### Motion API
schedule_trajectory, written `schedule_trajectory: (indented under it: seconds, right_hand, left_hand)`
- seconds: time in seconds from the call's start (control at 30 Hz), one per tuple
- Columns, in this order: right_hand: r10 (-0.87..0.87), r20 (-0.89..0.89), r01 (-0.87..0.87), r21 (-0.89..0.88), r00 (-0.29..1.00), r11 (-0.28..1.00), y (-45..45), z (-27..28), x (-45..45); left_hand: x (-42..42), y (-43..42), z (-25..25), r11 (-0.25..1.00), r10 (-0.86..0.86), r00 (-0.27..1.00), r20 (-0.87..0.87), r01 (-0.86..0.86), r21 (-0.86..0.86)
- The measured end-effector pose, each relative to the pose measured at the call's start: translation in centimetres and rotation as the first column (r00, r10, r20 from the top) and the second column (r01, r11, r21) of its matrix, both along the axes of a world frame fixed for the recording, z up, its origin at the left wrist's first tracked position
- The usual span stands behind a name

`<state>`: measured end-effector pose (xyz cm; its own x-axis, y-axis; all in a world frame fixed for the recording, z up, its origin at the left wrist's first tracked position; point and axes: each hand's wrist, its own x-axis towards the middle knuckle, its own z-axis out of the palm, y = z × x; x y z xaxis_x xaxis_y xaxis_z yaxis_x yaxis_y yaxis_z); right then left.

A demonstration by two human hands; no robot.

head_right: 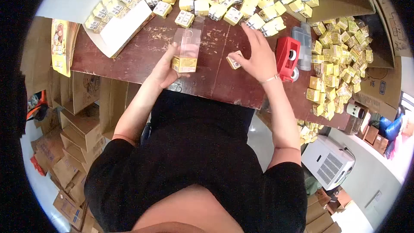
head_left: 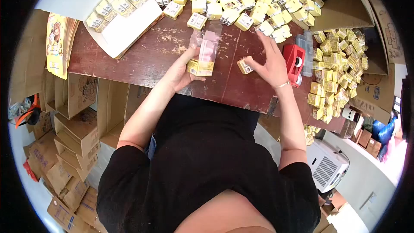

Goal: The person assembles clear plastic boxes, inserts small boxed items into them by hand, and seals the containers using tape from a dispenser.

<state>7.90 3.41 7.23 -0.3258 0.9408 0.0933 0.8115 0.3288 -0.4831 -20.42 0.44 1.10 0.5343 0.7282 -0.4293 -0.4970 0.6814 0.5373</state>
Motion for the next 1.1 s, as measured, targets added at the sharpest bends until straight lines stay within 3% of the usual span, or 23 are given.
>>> schedule_trajectory:
  seconds: [0.03, 0.07, 0.17, 0.2, 0.27, 0.33, 0.4, 0.43, 0.47, 0.53, 0.57, 0.67, 0.73, 0.77, 0.8, 0.87, 1.0, 1.1]
  right_hand:
    - [-0.047, 0.055, 0.051, -0.083, 0.997, 0.995, -1.3, -0.2, -0.4]
    - [-0.060, 0.095, 0.062, -0.019, 0.994, 0.998, -2.7, -2.1, -0.5]
    - [-0.163, -0.013, 0.160, -0.128, 0.987, 0.979, -4.4, -6.3, -0.5]
    - [-0.163, -0.013, 0.160, -0.128, 0.987, 0.979, -4.3, -5.8, -0.5]
    - [-0.055, 0.064, 0.050, 0.086, 0.996, 0.995, -4.2, -3.8, -0.8]
    - [-0.057, 0.072, 0.052, 0.068, 0.996, 0.996, -4.1, -2.6, -0.7]
    - [0.029, 0.003, -0.029, -0.048, 1.000, 0.998, -3.8, -1.6, -0.4]
    - [0.057, 0.029, -0.056, -0.012, 0.998, 0.998, -3.7, -1.9, -0.3]
    - [0.060, 0.032, -0.060, -0.012, 0.998, 0.998, -3.8, -1.7, -0.1]
    - [0.067, -0.089, -0.076, -0.103, 0.994, 0.992, -4.1, -0.7, -0.1]
    - [0.063, -0.119, -0.078, -0.120, 0.991, 0.990, -4.2, -0.5, 0.1]
    - [0.073, -0.137, -0.106, -0.246, 0.988, 0.963, -4.9, 0.1, 0.3]
    - [0.038, -0.128, -0.071, -0.266, 0.991, 0.961, -5.4, -0.7, 1.1]
    - [-0.007, -0.157, -0.045, -0.320, 0.988, 0.946, -5.5, -0.7, 1.5]
    - [-0.059, -0.233, -0.026, -0.345, 0.971, 0.938, -5.7, -0.7, 2.0]
    - [-0.016, -0.200, -0.041, -0.276, 0.980, 0.960, -5.9, -0.9, 2.3]
    - [0.063, 0.062, -0.053, -0.149, 0.996, 0.987, -6.6, -1.9, 1.4]
    - [0.061, 0.005, -0.059, -0.173, 0.998, 0.983, -7.4, -2.6, 0.4]
  left_hand:
    - [0.1, -0.1, 0.1, 1.000, 0.027, 1.000, -0.008, -0.027, -0.002]
    - [0.1, -0.1, 0.1, 1.000, 0.027, 1.000, -0.011, -0.027, -0.004]
    - [0.6, 0.2, -0.1, 0.999, 0.039, 0.996, -0.080, -0.041, -0.015]
    - [0.8, 0.5, -0.6, 0.997, 0.020, 0.999, -0.032, -0.018, 0.074]
    - [1.5, 0.6, -0.4, 0.970, -0.016, 1.000, -0.022, 0.021, 0.240]
    - [2.6, 0.4, 0.4, 0.845, -0.072, 0.967, -0.243, 0.188, 0.500]
    - [4.8, 0.4, 1.8, 0.750, -0.133, 0.975, -0.176, 0.215, 0.625]
    - [5.7, 0.9, 2.2, 0.529, -0.083, 0.949, -0.304, 0.300, 0.794]
    - [5.9, 0.7, 3.0, 0.511, -0.127, 0.888, -0.441, 0.440, 0.739]
    - [7.4, 0.5, 2.3, 0.338, -0.004, 0.906, -0.424, 0.400, 0.852]
    - [7.8, 0.3, 2.1, 0.327, 0.002, 0.916, -0.401, 0.378, 0.866]
    - [7.5, 0.4, 3.4, 0.314, -0.068, 0.851, -0.521, 0.514, 0.798]
    - [6.9, 0.1, 3.2, 0.692, -0.347, 0.883, -0.316, 0.468, 0.549]
    - [6.8, 0.3, 2.0, 0.692, -0.250, 0.932, -0.261, 0.361, 0.625]
    - [6.3, 0.4, 1.7, 0.773, -0.246, 0.955, -0.165, 0.296, 0.561]
    - [6.3, 0.3, 0.2, 0.833, -0.249, 0.966, -0.073, 0.252, 0.493]
    - [7.3, -0.2, 0.7, 0.792, -0.350, 0.931, -0.104, 0.354, 0.497]
    - [7.9, -0.1, 1.1, 0.748, -0.388, 0.920, -0.057, 0.350, 0.564]
